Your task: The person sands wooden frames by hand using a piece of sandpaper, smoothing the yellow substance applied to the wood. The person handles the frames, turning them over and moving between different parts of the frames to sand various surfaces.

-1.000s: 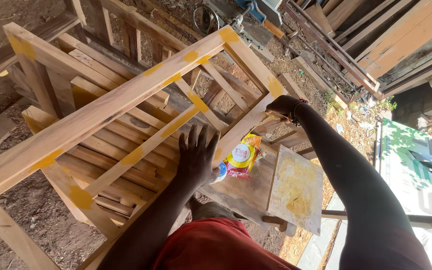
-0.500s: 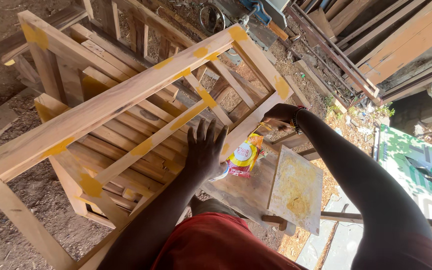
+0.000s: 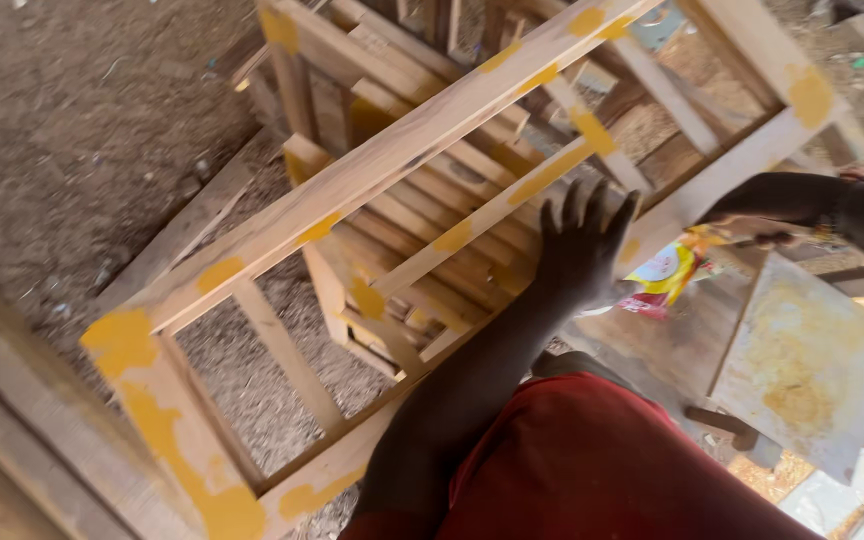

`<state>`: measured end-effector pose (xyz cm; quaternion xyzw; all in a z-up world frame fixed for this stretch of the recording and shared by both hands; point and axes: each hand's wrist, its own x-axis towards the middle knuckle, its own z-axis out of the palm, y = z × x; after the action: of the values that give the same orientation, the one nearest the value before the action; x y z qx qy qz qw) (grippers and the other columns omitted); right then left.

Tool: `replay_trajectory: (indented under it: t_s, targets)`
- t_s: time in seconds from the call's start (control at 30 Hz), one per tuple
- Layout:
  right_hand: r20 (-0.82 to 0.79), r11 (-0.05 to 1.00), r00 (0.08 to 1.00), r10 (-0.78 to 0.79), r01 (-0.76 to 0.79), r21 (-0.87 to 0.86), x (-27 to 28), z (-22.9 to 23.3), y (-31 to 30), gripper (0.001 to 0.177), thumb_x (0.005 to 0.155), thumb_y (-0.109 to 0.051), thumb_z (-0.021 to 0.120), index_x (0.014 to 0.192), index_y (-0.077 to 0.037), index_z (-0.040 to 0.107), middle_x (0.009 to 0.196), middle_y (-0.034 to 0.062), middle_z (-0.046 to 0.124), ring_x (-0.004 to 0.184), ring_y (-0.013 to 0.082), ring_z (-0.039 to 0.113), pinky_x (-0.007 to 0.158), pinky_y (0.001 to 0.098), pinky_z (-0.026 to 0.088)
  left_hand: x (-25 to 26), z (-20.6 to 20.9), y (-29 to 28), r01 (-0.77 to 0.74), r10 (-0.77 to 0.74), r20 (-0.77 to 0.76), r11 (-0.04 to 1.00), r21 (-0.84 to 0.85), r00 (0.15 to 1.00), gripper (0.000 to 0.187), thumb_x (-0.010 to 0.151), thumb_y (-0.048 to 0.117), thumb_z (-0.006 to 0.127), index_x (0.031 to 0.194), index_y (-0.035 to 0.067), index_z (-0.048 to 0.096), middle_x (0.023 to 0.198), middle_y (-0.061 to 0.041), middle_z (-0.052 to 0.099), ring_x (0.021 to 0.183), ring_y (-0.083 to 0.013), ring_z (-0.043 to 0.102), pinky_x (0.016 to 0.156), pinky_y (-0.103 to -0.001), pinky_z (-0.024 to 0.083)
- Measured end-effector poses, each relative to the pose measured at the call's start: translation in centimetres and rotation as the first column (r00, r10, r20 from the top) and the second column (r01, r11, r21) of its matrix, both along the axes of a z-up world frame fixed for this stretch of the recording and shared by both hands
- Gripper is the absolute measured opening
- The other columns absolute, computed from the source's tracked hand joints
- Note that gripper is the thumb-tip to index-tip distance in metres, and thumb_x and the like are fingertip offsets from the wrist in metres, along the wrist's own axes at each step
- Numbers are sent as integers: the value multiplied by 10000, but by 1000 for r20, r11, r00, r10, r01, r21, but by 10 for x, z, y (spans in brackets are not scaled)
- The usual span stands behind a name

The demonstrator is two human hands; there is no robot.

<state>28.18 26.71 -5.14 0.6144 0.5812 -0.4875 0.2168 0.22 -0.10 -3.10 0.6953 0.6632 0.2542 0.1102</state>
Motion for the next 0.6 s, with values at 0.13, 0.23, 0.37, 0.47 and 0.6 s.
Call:
replay_trajectory:
  t_s: [0.13,0.23,0.37,0.47,0.6]
  targets:
    - [-138,972,990,-32,-1,-233,-7,41,-27,458,934,-375,598,1313,-145,713,1010,75,720,702,202,518,518,348,402,-5,2,2,-23,23,16,1000,19,1000,1303,552,602,899,1584,214,205,1642,-220,244,1530,-495,193,1153,-779,202]
    - [-301,993,950,-86,57,-102,-1,75,-38,485,950,-327,557,1402,-155,590,1230,57,745,857,213,618,654,366,523,0,5,-3,-28,27,43,999,20,999,1283,554,585,907,1582,217,233,1631,-210,260,1535,-479,187,1161,-775,195]
    - [-704,986,690,-167,99,-137,16,111,-61,623,960,-266,586,1510,18,513,1323,179,624,988,234,632,706,369,520,-4,11,-2,-16,17,22,1000,-20,1000,1270,562,568,915,1589,204,263,1618,-220,267,1528,-463,184,1171,-756,180]
    - [-826,960,499,-263,222,-171,12,116,-84,679,971,-280,606,1562,29,476,1476,166,584,1087,214,628,767,323,510,-4,15,-5,-26,26,8,999,22,1000,1235,577,552,912,1583,198,288,1613,-225,274,1531,-452,195,1165,-747,173]
    - [-927,930,241,-287,304,-209,9,105,-106,610,979,-226,629,1509,36,477,1505,184,577,1217,294,632,892,391,551,-7,18,-4,-4,5,-17,999,47,1000,1167,616,537,905,1562,168,331,1599,-241,280,1502,-476,211,1152,-737,189]
